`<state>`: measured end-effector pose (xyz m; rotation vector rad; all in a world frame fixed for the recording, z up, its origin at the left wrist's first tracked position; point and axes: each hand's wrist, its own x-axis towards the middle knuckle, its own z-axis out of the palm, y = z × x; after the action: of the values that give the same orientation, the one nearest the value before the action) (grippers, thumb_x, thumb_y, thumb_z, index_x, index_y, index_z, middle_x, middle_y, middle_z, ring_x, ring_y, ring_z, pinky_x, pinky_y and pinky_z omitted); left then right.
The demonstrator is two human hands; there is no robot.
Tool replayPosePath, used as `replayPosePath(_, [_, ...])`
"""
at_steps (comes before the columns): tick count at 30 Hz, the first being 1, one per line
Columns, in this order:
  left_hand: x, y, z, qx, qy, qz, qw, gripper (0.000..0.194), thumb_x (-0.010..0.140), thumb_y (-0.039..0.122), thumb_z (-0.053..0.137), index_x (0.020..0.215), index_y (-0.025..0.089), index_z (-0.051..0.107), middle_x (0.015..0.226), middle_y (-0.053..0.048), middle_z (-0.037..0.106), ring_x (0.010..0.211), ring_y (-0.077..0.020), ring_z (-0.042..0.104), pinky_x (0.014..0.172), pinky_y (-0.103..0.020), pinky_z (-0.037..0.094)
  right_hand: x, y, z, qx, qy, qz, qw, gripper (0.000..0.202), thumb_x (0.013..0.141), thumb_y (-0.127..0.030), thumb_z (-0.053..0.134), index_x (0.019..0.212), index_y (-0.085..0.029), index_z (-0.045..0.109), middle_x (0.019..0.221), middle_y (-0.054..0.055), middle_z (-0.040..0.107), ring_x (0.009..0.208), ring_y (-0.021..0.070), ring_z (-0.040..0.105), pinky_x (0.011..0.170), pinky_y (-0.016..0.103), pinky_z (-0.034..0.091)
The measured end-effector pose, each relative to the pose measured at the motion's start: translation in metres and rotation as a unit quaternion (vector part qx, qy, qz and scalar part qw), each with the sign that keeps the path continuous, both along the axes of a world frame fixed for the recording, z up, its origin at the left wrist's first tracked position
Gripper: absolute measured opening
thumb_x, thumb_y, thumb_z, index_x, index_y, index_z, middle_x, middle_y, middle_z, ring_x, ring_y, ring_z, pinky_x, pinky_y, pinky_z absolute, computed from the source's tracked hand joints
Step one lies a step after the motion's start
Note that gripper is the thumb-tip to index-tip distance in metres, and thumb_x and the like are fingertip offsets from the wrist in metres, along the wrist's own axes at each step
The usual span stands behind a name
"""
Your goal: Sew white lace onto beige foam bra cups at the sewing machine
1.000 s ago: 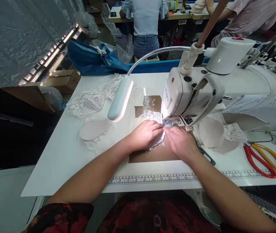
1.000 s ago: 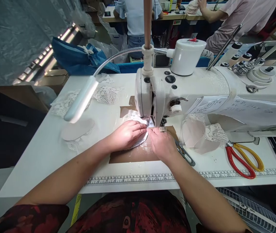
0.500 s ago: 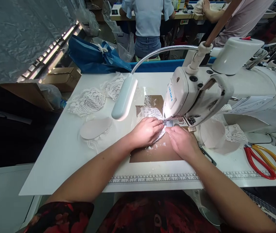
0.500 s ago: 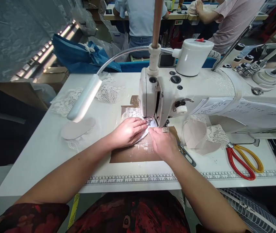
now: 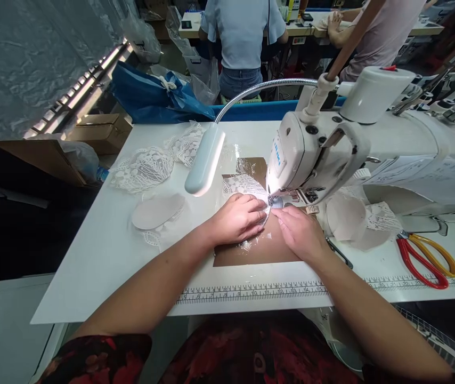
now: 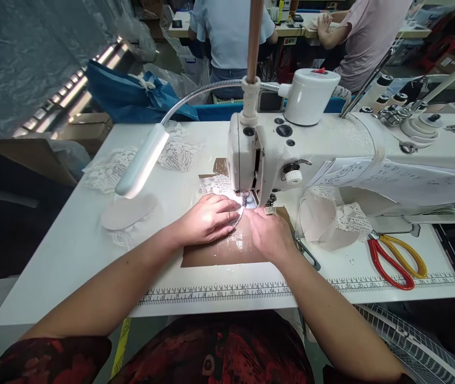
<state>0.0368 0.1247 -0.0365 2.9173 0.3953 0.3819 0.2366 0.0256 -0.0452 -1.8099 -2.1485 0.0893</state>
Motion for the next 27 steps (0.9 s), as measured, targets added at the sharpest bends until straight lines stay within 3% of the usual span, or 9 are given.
replayPosePath(5, [-0.001,0.003,-0.002,0.000,-0.002,-0.035,0.999,0.030,0.100,0.029,0.043,0.117,0.017,0.064,0.129,-0.009,0.063,0.113,-0.0240,0.055,0.095,-0.041,0.042,-0.002,-0.001,0.000,-0.014,-0.027,0.013,0.999,0.041,0.088,-0.012,0.045,0.120,-0.021,0.069,0.098,0.007,0.070,0.081,0.0192,0.061,0.069,0.029,0.042])
replayPosePath(15, [-0.002,0.008,-0.004,-0.028,-0.030,-0.037,0.998,0.030,0.099,0.029,0.043,0.115,0.016,0.065,0.126,-0.011,0.066,0.110,-0.0232,0.058,0.094,-0.040,0.045,-0.004,0.000,0.001,-0.030,-0.031,-0.009,0.999,0.041,0.088,-0.011,0.043,0.118,-0.020,0.070,0.099,0.007,0.069,0.078,0.0181,0.058,0.066,0.029,0.039])
replayPosePath(22, [-0.005,0.011,-0.006,-0.037,-0.038,-0.034,0.998,0.030,0.097,0.026,0.044,0.118,0.015,0.064,0.123,-0.012,0.067,0.109,-0.0224,0.060,0.093,-0.039,0.048,-0.002,-0.002,-0.005,-0.015,-0.035,0.038,0.999,0.042,0.087,-0.010,0.047,0.117,-0.027,0.072,0.086,0.004,0.063,0.074,0.0164,0.052,0.064,0.027,0.036])
replayPosePath(27, [-0.004,0.011,-0.006,-0.032,-0.038,-0.033,0.998,0.033,0.097,0.025,0.043,0.122,0.015,0.063,0.124,-0.013,0.066,0.110,-0.0240,0.059,0.092,-0.041,0.048,-0.003,-0.002,-0.004,-0.013,-0.038,0.049,0.998,0.041,0.087,-0.009,0.047,0.117,-0.024,0.071,0.087,0.004,0.062,0.073,0.0161,0.049,0.064,0.027,0.034])
